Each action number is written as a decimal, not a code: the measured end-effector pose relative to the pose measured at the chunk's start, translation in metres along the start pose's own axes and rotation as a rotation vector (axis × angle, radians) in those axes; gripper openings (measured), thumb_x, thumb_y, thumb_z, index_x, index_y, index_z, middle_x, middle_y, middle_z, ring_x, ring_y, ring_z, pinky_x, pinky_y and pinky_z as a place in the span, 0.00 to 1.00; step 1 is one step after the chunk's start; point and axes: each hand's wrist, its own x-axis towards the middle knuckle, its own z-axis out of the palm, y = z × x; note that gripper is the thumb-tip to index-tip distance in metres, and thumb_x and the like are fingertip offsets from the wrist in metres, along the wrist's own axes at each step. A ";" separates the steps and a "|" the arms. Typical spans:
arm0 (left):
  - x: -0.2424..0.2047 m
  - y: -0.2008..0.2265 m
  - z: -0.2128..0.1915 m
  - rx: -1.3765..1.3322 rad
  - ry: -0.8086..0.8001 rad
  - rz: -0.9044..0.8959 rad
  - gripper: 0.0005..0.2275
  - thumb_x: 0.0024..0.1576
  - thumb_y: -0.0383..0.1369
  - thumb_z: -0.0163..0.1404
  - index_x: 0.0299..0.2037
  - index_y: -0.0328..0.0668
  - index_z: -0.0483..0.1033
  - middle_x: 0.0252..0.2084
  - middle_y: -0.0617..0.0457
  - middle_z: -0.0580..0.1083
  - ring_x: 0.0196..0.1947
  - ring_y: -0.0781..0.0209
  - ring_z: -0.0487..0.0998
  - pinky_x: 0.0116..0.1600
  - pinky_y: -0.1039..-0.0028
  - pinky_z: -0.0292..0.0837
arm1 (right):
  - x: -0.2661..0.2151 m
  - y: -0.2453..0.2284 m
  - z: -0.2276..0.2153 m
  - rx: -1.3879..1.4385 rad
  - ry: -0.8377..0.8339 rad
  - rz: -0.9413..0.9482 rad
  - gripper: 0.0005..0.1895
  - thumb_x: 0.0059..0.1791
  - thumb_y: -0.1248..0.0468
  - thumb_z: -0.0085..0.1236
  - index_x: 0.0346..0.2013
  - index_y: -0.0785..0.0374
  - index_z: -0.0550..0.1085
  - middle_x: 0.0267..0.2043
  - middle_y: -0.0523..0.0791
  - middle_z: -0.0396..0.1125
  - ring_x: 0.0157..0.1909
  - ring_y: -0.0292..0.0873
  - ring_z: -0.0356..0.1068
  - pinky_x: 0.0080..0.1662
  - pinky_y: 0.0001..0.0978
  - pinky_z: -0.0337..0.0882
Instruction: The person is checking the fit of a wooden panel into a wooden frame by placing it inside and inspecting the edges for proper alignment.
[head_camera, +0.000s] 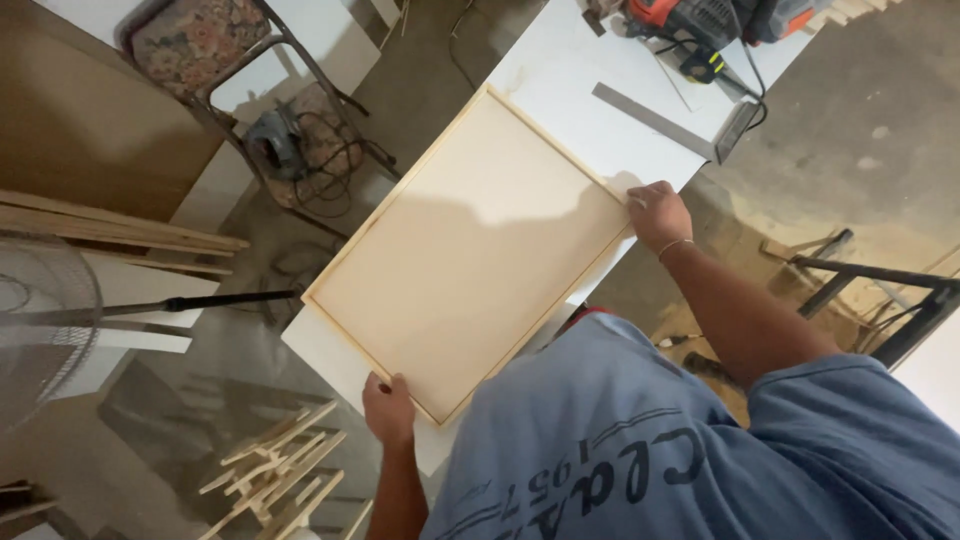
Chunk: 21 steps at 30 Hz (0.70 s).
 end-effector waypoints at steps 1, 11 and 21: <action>-0.001 0.000 0.001 -0.008 0.011 0.005 0.26 0.58 0.44 0.54 0.66 0.45 0.71 0.55 0.42 0.76 0.57 0.41 0.77 0.63 0.52 0.71 | -0.003 -0.003 0.001 -0.030 0.035 -0.048 0.14 0.54 0.58 0.53 0.51 0.50 0.81 0.52 0.50 0.70 0.48 0.59 0.75 0.48 0.48 0.77; -0.006 0.016 -0.002 0.015 0.141 0.177 0.36 0.53 0.39 0.59 0.71 0.34 0.61 0.51 0.35 0.75 0.56 0.37 0.75 0.61 0.56 0.71 | -0.039 -0.066 -0.019 -0.427 0.176 -0.602 0.29 0.48 0.46 0.57 0.61 0.54 0.77 0.61 0.46 0.67 0.63 0.51 0.67 0.62 0.47 0.66; -0.025 0.007 0.018 0.337 0.173 0.602 0.42 0.51 0.63 0.50 0.73 0.49 0.63 0.76 0.46 0.60 0.77 0.44 0.55 0.76 0.44 0.47 | -0.065 -0.142 -0.012 -0.521 -0.279 -0.215 0.50 0.51 0.30 0.37 0.79 0.58 0.50 0.83 0.49 0.41 0.83 0.50 0.31 0.77 0.59 0.28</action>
